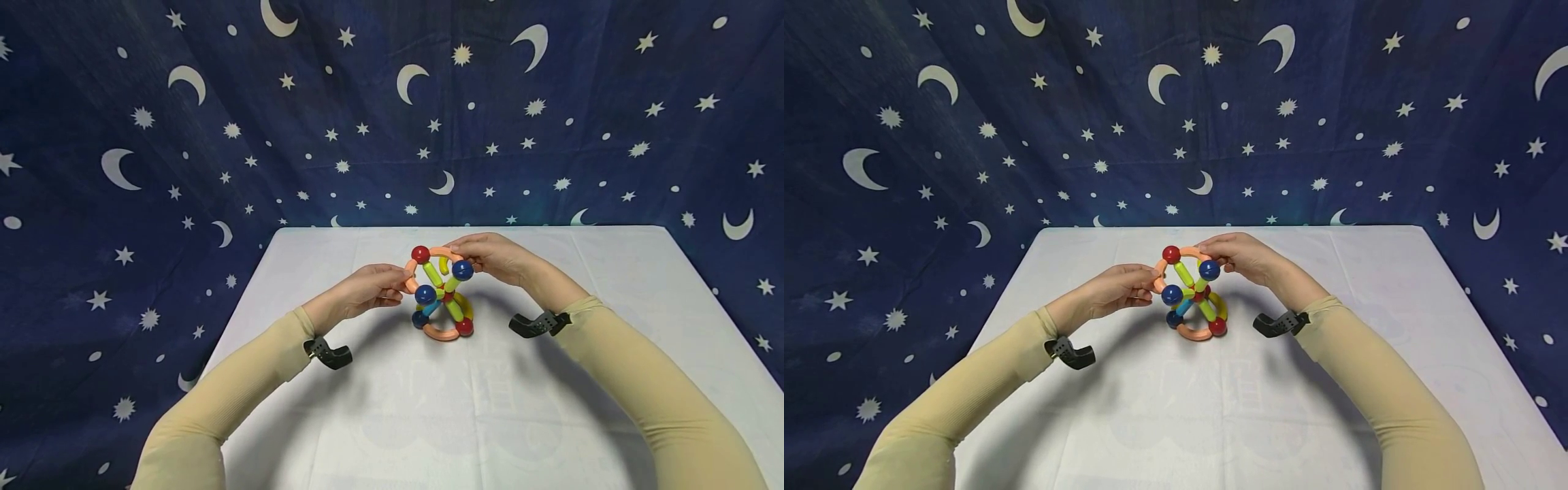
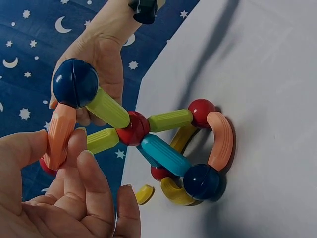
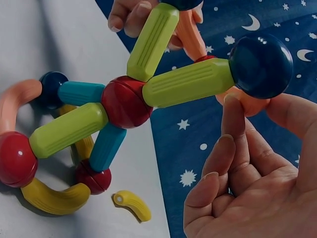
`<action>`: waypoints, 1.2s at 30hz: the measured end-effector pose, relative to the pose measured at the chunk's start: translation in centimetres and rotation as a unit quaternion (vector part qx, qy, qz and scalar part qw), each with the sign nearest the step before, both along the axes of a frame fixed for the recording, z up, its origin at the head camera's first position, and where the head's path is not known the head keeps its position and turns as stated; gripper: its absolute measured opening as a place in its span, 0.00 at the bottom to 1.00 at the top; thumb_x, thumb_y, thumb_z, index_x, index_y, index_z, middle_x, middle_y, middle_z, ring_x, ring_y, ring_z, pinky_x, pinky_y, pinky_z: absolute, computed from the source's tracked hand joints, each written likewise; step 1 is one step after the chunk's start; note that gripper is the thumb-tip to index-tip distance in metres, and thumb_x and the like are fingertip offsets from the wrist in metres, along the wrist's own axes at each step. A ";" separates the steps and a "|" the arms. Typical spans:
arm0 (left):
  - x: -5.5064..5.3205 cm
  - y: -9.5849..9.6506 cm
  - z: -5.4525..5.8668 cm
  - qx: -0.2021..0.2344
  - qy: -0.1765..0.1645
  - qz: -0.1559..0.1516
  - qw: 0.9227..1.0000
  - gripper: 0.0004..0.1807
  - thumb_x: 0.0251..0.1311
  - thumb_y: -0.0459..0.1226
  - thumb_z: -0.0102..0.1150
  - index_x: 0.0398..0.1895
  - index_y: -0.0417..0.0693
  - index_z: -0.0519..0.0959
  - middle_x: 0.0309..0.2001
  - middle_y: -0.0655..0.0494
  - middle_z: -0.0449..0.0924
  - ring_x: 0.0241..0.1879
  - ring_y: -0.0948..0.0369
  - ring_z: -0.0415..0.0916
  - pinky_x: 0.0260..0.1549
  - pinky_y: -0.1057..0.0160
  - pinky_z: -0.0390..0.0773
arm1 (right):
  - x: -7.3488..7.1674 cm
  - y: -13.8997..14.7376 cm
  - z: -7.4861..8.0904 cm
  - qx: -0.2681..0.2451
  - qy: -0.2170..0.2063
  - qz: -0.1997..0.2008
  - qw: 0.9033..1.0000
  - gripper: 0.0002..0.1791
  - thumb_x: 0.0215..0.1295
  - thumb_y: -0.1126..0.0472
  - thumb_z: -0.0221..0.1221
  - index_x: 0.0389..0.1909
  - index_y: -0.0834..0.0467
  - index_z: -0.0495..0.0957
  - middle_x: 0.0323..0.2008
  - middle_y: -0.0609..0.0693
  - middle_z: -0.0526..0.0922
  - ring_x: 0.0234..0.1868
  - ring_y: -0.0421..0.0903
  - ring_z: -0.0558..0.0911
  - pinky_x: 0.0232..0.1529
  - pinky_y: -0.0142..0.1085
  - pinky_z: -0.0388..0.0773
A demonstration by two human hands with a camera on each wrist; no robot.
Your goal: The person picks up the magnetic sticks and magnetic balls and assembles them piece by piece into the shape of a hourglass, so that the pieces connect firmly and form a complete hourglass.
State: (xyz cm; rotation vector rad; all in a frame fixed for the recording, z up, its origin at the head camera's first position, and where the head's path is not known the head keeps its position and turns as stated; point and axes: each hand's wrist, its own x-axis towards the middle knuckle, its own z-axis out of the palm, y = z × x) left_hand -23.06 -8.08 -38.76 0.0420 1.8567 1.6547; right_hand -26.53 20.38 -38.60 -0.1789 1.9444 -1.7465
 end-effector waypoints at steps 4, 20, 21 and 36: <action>0.0 0.2 0.0 0.010 -0.003 -0.006 1.000 0.17 0.73 0.43 0.59 0.55 0.39 0.77 0.37 0.56 0.84 0.31 0.63 0.78 0.60 0.49 0.75 | -0.2 0.2 -0.3 -0.006 0.000 0.001 1.000 0.26 0.73 0.54 0.60 0.63 0.68 0.76 0.42 0.50 0.85 0.40 0.47 0.79 0.49 0.37 0.77; -0.1 0.7 -0.1 0.017 -0.007 -0.012 1.000 0.17 0.74 0.46 0.58 0.52 0.41 0.78 0.37 0.55 0.83 0.31 0.62 0.77 0.61 0.47 0.74 | -0.3 0.8 -0.7 -0.029 -0.008 -0.005 1.000 0.21 0.74 0.55 0.60 0.58 0.65 0.80 0.43 0.48 0.87 0.46 0.48 0.81 0.53 0.40 0.76; -0.2 0.7 -0.1 0.014 -0.009 -0.009 1.000 0.18 0.74 0.47 0.58 0.52 0.42 0.78 0.37 0.56 0.83 0.31 0.62 0.77 0.61 0.48 0.74 | -0.3 0.8 -0.8 -0.029 -0.007 -0.003 1.000 0.21 0.74 0.54 0.60 0.58 0.65 0.80 0.43 0.48 0.87 0.46 0.48 0.81 0.53 0.39 0.76; -1.4 1.0 0.1 0.000 -0.020 0.022 1.000 0.24 0.74 0.48 0.57 0.63 0.42 0.74 0.35 0.55 0.83 0.31 0.61 0.78 0.59 0.50 0.77 | 0.0 0.8 -0.9 -0.030 -0.004 -0.012 0.999 0.24 0.75 0.54 0.59 0.62 0.68 0.77 0.44 0.48 0.86 0.46 0.47 0.81 0.51 0.38 0.77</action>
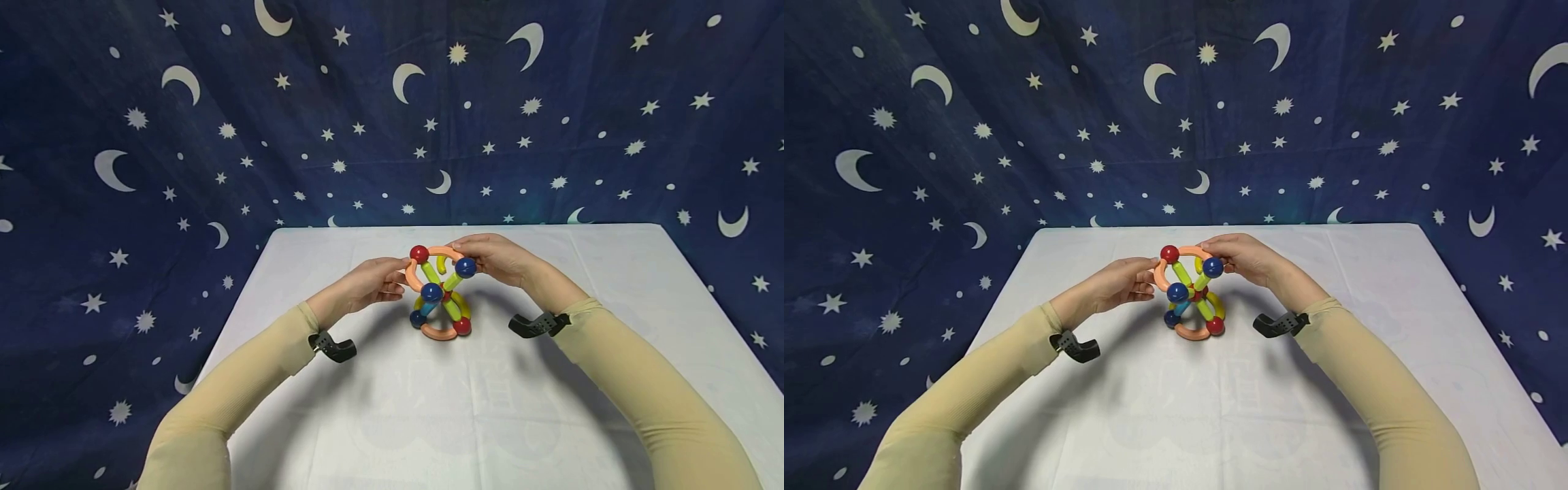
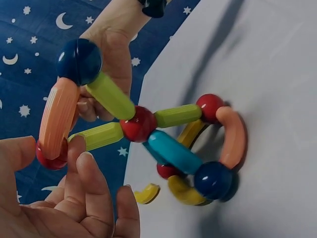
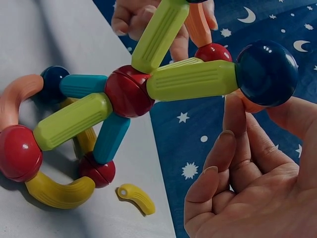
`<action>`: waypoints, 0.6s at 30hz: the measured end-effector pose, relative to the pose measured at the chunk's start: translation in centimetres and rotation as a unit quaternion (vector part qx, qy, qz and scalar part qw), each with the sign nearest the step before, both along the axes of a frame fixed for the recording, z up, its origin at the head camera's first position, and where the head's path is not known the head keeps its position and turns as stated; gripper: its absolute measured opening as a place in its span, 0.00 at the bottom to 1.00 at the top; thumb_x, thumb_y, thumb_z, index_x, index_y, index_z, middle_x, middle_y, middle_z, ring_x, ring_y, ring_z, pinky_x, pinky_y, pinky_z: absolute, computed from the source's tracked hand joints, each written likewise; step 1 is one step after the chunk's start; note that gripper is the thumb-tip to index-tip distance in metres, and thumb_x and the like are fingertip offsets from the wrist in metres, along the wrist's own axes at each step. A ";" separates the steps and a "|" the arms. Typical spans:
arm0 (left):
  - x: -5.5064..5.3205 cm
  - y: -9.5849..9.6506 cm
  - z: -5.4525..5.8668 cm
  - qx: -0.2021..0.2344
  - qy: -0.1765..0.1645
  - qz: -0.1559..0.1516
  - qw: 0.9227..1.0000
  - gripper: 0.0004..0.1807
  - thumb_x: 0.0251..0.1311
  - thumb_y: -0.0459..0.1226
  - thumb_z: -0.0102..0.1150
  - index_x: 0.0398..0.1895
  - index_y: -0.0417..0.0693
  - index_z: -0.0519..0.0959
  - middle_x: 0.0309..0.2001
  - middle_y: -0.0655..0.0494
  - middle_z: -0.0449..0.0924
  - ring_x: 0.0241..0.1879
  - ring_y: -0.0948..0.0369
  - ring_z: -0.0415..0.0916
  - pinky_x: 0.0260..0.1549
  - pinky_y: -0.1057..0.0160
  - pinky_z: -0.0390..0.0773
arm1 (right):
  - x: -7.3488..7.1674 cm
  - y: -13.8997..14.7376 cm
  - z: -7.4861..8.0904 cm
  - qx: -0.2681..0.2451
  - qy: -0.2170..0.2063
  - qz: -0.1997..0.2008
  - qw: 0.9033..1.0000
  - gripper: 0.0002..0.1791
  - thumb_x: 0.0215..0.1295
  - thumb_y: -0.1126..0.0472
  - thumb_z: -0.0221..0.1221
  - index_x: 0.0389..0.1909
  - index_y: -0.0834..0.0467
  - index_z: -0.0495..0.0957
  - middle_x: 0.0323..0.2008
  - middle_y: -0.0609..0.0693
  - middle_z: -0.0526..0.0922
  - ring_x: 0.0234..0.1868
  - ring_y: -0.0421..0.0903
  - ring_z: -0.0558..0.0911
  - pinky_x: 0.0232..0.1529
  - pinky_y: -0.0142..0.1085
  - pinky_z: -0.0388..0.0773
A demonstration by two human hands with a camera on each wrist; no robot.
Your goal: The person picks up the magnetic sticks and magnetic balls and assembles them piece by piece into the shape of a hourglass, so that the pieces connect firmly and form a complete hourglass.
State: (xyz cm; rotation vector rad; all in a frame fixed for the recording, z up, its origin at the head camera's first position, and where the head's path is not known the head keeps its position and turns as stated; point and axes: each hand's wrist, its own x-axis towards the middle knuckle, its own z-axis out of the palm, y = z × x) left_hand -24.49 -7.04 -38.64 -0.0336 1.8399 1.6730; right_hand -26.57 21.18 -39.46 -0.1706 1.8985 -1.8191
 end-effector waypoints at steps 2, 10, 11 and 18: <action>-0.4 0.1 0.2 -0.003 0.005 0.004 1.000 0.25 0.73 0.49 0.58 0.64 0.42 0.74 0.35 0.55 0.82 0.31 0.61 0.79 0.59 0.50 0.76 | 0.0 -0.1 0.0 0.001 -0.002 -0.001 1.000 0.24 0.75 0.54 0.59 0.62 0.68 0.77 0.44 0.48 0.87 0.46 0.47 0.81 0.51 0.39 0.77; -1.9 0.6 0.4 -0.003 0.018 0.005 1.000 0.26 0.72 0.51 0.58 0.63 0.44 0.76 0.36 0.55 0.83 0.32 0.62 0.81 0.62 0.48 0.74 | 0.5 0.2 -0.5 0.016 0.009 -0.007 1.000 0.28 0.78 0.49 0.55 0.69 0.64 0.72 0.50 0.49 0.83 0.49 0.48 0.79 0.51 0.38 0.75; -2.0 0.6 0.4 -0.003 0.018 0.003 1.000 0.25 0.73 0.50 0.58 0.63 0.44 0.76 0.37 0.54 0.83 0.32 0.62 0.81 0.61 0.48 0.75 | 0.8 0.3 -0.8 0.027 0.013 -0.021 0.999 0.29 0.78 0.48 0.55 0.68 0.64 0.73 0.50 0.50 0.83 0.50 0.50 0.78 0.52 0.40 0.75; -2.2 0.7 0.4 0.007 0.018 -0.005 1.000 0.24 0.74 0.48 0.58 0.64 0.43 0.76 0.42 0.51 0.83 0.32 0.62 0.81 0.62 0.48 0.74 | 4.9 1.4 -5.2 0.218 0.078 -0.041 0.972 0.26 0.70 0.51 0.62 0.61 0.64 0.77 0.48 0.55 0.84 0.50 0.55 0.78 0.51 0.47 0.75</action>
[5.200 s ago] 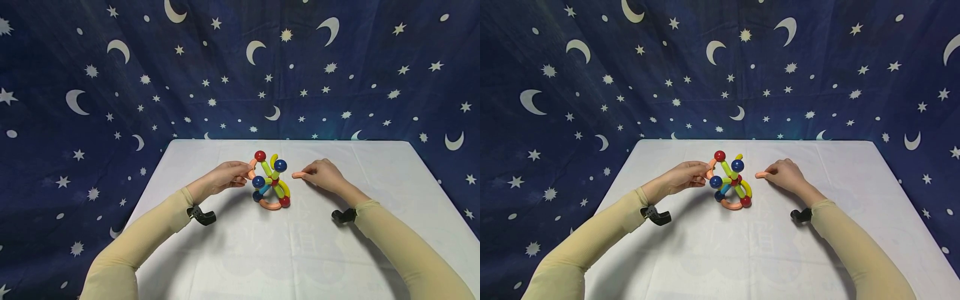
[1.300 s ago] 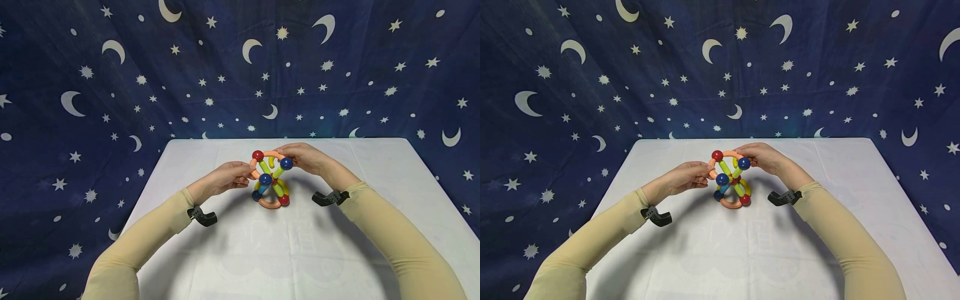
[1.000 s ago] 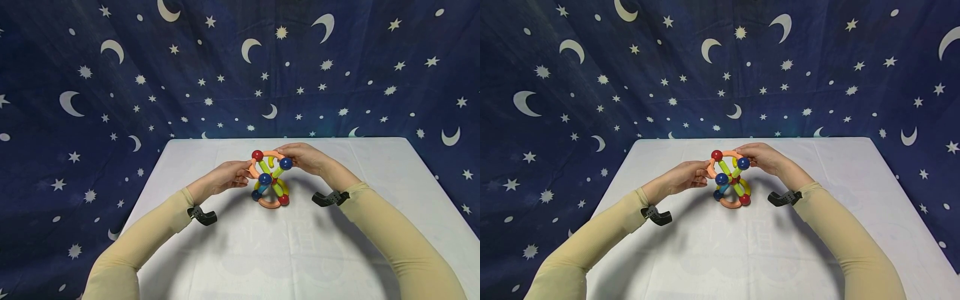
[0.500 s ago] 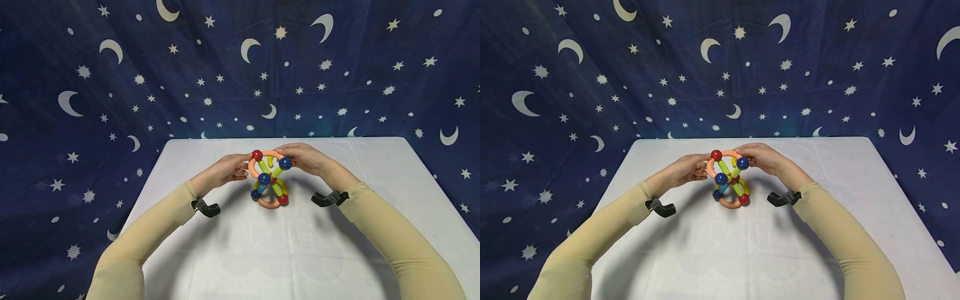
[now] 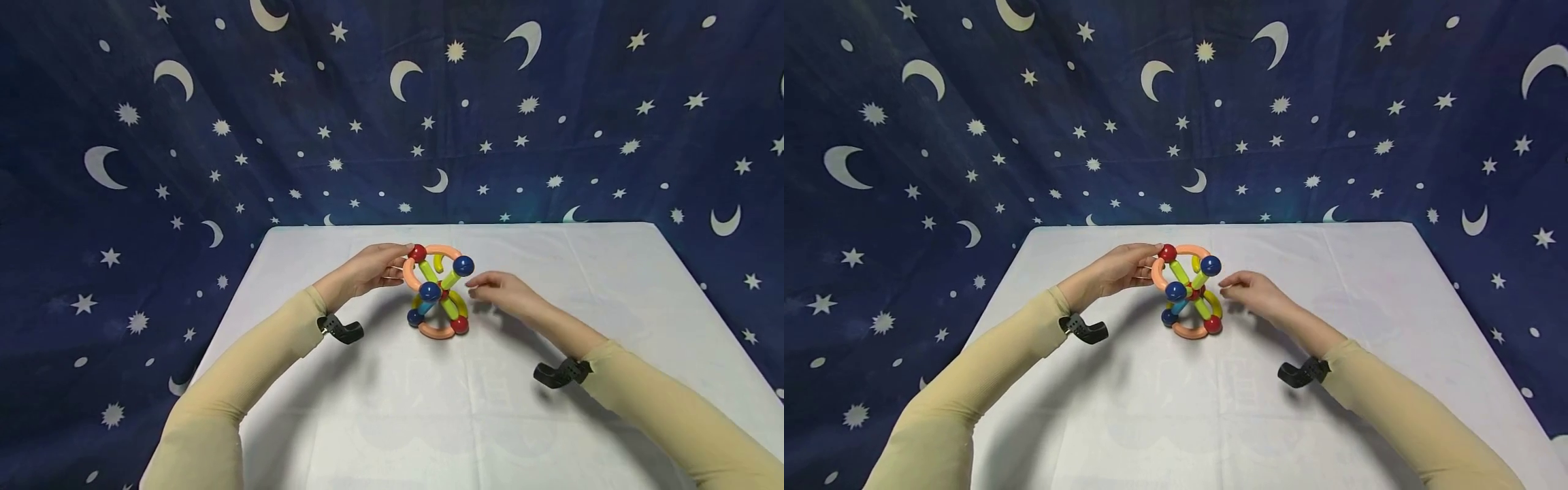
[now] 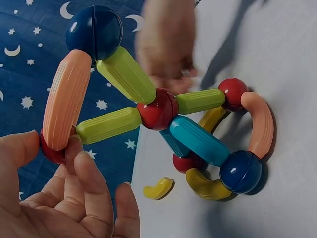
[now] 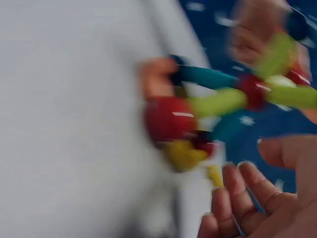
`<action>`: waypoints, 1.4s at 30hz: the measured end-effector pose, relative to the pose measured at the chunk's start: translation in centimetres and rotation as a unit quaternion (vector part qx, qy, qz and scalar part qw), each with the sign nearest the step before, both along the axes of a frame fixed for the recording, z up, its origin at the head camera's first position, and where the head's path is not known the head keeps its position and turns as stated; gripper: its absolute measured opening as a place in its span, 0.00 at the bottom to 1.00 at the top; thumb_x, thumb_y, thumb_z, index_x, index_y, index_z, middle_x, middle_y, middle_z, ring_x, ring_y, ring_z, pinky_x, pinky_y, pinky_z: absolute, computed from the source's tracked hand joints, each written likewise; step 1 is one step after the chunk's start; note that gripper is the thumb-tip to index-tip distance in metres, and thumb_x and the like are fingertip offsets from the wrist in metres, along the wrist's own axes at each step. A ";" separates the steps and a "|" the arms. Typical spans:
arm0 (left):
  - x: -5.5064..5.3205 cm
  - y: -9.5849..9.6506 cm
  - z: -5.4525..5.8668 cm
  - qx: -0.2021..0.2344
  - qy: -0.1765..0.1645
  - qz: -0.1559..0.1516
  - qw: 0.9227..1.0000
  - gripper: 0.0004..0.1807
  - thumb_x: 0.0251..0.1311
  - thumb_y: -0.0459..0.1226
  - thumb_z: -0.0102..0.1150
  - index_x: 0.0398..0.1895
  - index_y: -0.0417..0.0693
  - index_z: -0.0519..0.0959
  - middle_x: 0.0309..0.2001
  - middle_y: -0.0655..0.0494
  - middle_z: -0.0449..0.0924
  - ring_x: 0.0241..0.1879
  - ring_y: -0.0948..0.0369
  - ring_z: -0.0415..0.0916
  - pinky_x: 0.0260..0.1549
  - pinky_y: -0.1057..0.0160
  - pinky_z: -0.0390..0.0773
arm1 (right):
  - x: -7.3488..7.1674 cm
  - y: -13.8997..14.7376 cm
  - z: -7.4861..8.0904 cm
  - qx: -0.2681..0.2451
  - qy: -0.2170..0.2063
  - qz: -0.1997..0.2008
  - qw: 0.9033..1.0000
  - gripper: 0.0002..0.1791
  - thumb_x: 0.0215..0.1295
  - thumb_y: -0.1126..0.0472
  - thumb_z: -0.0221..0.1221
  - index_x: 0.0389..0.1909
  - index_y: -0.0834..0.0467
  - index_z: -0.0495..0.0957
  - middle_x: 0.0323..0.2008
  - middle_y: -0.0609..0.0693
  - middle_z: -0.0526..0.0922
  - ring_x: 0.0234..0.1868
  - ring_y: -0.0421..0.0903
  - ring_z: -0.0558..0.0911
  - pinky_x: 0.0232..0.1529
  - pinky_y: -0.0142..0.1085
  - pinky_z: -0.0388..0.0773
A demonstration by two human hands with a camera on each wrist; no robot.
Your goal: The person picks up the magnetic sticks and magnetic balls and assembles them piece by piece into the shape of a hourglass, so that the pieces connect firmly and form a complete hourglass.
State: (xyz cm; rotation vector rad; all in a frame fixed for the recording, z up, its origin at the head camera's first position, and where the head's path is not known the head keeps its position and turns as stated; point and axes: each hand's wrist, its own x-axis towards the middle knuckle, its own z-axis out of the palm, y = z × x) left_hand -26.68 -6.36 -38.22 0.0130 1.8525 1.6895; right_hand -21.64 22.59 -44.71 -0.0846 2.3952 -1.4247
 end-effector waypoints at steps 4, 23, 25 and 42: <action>-0.1 -0.3 0.0 0.000 -0.005 0.012 1.000 0.23 0.74 0.48 0.58 0.63 0.43 0.77 0.39 0.53 0.82 0.31 0.62 0.80 0.62 0.49 0.75 | 2.1 -1.2 -2.2 0.076 0.054 0.066 0.994 0.31 0.63 0.48 0.70 0.59 0.62 0.77 0.43 0.53 0.81 0.43 0.50 0.77 0.44 0.42 0.75; 1.9 -3.3 -0.1 -0.014 -0.021 0.016 1.000 0.23 0.72 0.46 0.58 0.62 0.41 0.73 0.39 0.54 0.83 0.32 0.60 0.77 0.51 0.57 0.81 | -0.3 -2.4 -3.6 0.119 0.159 0.112 0.974 0.17 0.68 0.58 0.66 0.56 0.57 0.81 0.45 0.48 0.85 0.47 0.48 0.80 0.52 0.48 0.78; 2.5 -3.7 -0.1 -0.015 -0.023 0.010 1.000 0.23 0.73 0.45 0.58 0.62 0.41 0.72 0.40 0.54 0.84 0.32 0.60 0.77 0.49 0.58 0.81 | -1.2 -2.5 -3.7 0.112 0.157 0.112 0.975 0.16 0.70 0.59 0.64 0.56 0.58 0.80 0.47 0.50 0.85 0.49 0.50 0.81 0.54 0.50 0.77; 4.6 -3.9 0.0 0.013 -0.012 0.002 1.000 0.24 0.71 0.46 0.61 0.62 0.40 0.73 0.53 0.43 0.81 0.35 0.58 0.78 0.54 0.54 0.80 | -6.9 -3.1 -2.0 0.180 0.192 0.068 0.962 0.14 0.74 0.60 0.55 0.53 0.56 0.85 0.49 0.53 0.84 0.47 0.53 0.77 0.52 0.50 0.74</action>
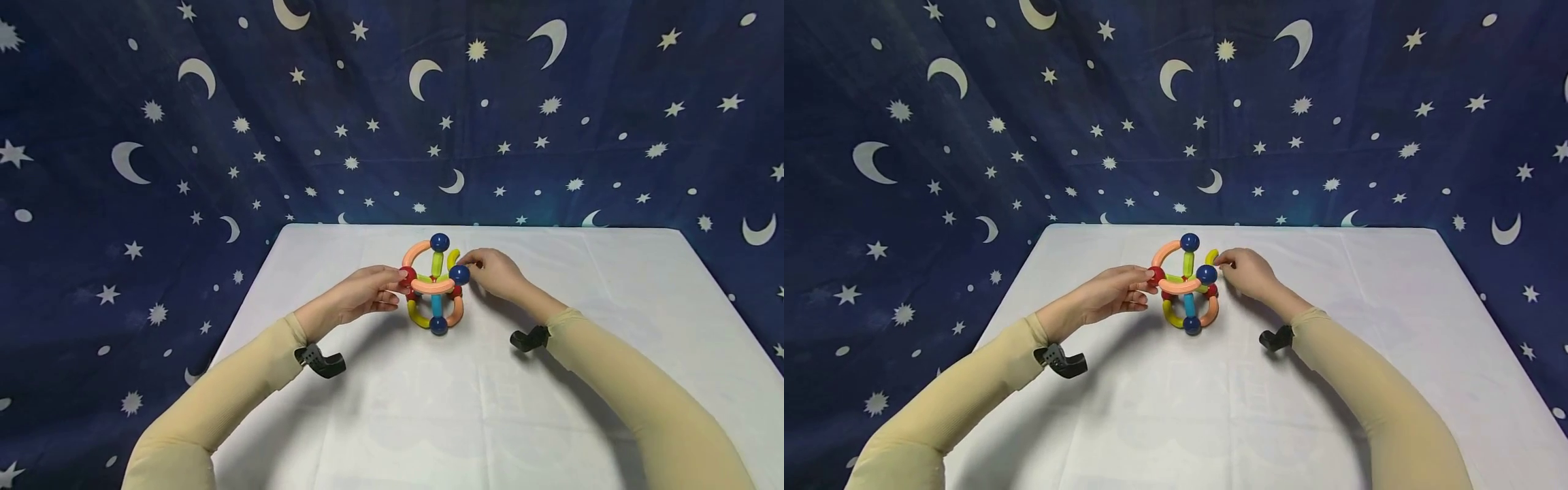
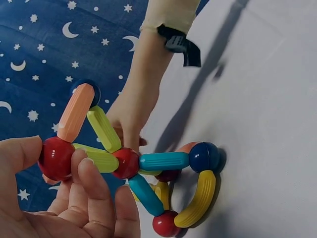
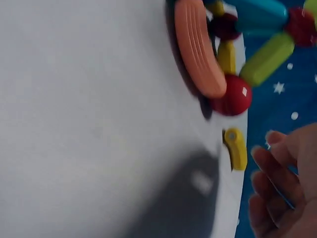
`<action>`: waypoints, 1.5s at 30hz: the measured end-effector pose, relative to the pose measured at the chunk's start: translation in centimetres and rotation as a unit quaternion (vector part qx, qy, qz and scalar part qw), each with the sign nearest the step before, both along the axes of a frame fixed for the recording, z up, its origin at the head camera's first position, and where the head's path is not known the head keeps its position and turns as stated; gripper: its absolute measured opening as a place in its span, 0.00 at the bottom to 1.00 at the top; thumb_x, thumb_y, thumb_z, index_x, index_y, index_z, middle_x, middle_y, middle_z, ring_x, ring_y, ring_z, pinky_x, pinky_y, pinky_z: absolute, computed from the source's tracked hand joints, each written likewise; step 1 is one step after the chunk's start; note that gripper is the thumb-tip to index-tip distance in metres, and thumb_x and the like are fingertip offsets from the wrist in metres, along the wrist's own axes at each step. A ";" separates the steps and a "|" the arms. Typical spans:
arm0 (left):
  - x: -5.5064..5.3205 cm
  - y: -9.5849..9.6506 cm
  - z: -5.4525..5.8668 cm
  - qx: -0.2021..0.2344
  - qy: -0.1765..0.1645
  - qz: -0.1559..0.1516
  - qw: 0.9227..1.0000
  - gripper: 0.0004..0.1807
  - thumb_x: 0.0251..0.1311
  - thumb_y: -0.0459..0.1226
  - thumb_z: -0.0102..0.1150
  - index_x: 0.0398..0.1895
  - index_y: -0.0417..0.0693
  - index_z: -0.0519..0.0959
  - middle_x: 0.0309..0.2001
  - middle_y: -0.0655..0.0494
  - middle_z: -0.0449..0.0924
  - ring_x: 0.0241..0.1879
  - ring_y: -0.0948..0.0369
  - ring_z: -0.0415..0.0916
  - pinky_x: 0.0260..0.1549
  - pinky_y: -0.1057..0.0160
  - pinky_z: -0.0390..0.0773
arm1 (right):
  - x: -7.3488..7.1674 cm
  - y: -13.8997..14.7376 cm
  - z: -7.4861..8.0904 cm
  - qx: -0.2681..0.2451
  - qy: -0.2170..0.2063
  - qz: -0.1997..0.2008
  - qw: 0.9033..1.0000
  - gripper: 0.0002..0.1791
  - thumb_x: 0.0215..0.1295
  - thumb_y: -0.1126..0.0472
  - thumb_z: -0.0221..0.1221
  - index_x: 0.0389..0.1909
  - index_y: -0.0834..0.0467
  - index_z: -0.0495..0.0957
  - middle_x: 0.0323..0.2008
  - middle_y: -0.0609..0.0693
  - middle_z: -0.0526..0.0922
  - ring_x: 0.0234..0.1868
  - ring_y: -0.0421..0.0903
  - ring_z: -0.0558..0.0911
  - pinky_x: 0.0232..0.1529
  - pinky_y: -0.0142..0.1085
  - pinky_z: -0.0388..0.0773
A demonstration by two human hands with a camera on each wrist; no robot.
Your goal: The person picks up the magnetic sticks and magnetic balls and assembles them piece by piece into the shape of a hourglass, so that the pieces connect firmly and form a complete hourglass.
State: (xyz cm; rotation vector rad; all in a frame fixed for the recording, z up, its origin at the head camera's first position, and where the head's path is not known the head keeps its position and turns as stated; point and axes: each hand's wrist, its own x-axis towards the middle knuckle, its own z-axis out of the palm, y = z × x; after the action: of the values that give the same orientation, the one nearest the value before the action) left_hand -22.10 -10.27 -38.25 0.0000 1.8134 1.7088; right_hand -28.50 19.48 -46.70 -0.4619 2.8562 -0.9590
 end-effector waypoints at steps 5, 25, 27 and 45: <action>0.0 0.3 -0.2 0.001 -0.004 0.003 1.000 0.24 0.71 0.45 0.61 0.61 0.40 0.73 0.48 0.47 0.83 0.33 0.59 0.79 0.51 0.57 0.82 | -2.1 -0.2 -0.5 0.115 0.058 0.029 0.991 0.20 0.76 0.62 0.52 0.65 0.53 0.80 0.66 0.55 0.77 0.66 0.58 0.70 0.66 0.57 0.65; 0.2 0.4 0.2 0.001 -0.004 0.003 1.000 0.23 0.71 0.44 0.61 0.62 0.40 0.73 0.45 0.51 0.83 0.33 0.60 0.79 0.52 0.56 0.81 | -2.2 3.1 0.0 0.220 0.077 0.072 0.970 0.12 0.68 0.52 0.65 0.47 0.53 0.89 0.41 0.49 0.86 0.44 0.52 0.77 0.47 0.50 0.72; 0.2 0.4 0.2 0.001 -0.003 0.005 1.000 0.23 0.71 0.44 0.61 0.62 0.41 0.73 0.46 0.50 0.83 0.33 0.60 0.78 0.51 0.57 0.81 | -2.1 3.4 0.1 0.213 0.061 0.063 0.973 0.13 0.69 0.52 0.64 0.48 0.54 0.89 0.40 0.49 0.86 0.42 0.51 0.77 0.45 0.49 0.73; 0.2 0.3 0.1 0.002 -0.002 0.007 1.000 0.23 0.71 0.44 0.61 0.62 0.41 0.74 0.51 0.45 0.82 0.32 0.60 0.79 0.47 0.59 0.83 | -0.2 3.7 1.6 0.047 -0.048 0.001 0.998 0.19 0.71 0.54 0.62 0.57 0.60 0.82 0.45 0.54 0.85 0.44 0.52 0.77 0.45 0.46 0.73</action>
State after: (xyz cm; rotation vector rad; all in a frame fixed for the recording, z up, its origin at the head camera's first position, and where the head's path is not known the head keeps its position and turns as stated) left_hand -21.86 -10.01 -38.12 -0.0139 1.8102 1.7207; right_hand -28.70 23.13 -45.10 -0.3975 2.7990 -0.8187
